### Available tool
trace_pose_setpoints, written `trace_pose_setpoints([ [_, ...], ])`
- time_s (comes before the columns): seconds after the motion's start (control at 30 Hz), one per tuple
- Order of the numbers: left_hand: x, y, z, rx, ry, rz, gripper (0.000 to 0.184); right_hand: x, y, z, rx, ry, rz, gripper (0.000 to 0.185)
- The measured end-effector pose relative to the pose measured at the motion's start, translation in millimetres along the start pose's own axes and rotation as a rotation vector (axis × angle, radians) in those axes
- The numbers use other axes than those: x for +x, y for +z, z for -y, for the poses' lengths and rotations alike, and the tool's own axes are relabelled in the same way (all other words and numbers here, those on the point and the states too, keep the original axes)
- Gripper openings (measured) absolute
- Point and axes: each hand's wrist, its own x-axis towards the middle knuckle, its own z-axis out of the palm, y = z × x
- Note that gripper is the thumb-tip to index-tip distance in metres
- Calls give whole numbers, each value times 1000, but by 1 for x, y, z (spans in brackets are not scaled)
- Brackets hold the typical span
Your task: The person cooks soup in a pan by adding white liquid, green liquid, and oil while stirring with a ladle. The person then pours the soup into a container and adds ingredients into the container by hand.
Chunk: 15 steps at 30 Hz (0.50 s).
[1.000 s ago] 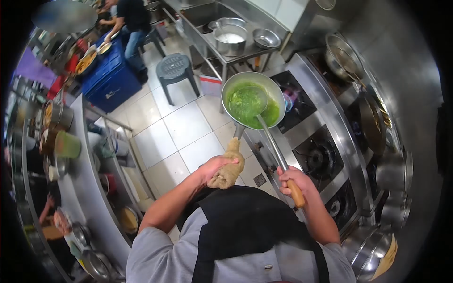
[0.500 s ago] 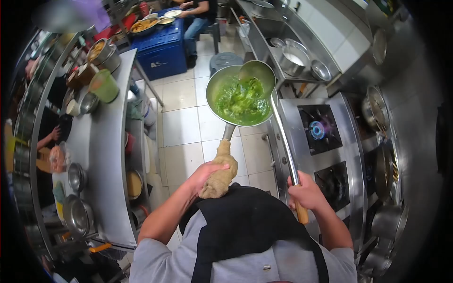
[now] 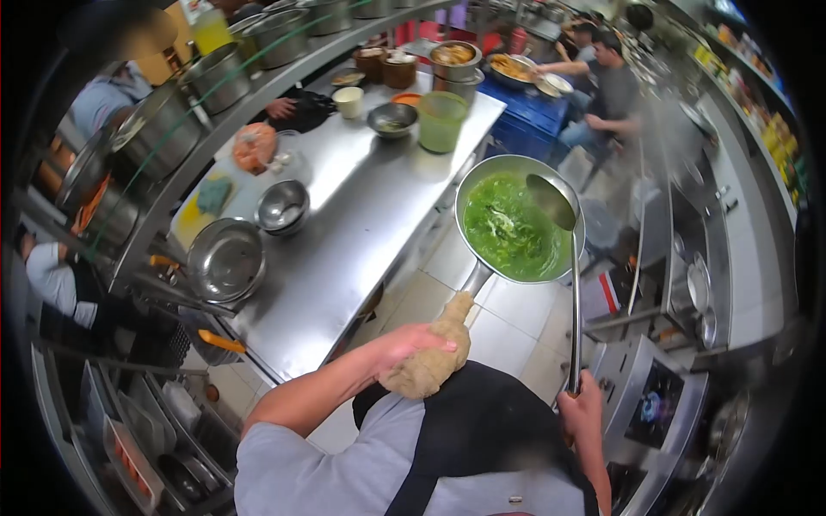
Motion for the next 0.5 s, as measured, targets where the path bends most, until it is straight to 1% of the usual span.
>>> trace_pose_setpoints([
  [0.07, -22, -17, -4, -4, 25, -50, 47, 16, 16, 18, -1, -38, 56, 16],
  [0.13, -40, -30, -2, -45, 94, -130, 49, 33, 28, 35, -11, -145, 133, 17],
  [0.17, -50, -34, -3, -55, 111, -145, 49, 36, 27, 62, 6, -153, 179, 18],
  [0.2, -59, -36, -3, -91, 119, -193, 48, 47, 30, 72, 2, -174, 189, 18],
  [0.27, -73, -39, -2, -137, 134, -258, 48, 70, 38, 89, -56, -320, 278, 18],
  [0.3, -77, -41, -1, -176, 199, -295, 47, 80, 39, 109, -111, -320, 329, 20],
  [0.33, -78, -42, 2, -212, 272, -327, 46, 94, 43, 123, -116, -339, 336, 20],
  [0.37, -82, -41, 2, -224, 281, -344, 46, 109, 48, 138, -169, -363, 375, 20],
  [0.4, -87, -39, 6, -263, 291, -407, 46, 122, 55, 149, -224, -393, 414, 21],
  [0.43, -88, -37, 6, -304, 303, -470, 46, 138, 60, 162, -211, -397, 465, 23],
  [0.47, -88, -35, 6, -319, 319, -488, 46, 161, 70, 167, -218, -419, 482, 23],
  [0.5, -88, -32, 7, -359, 358, -542, 45, 186, 84, 171, -157, -490, 594, 21],
])
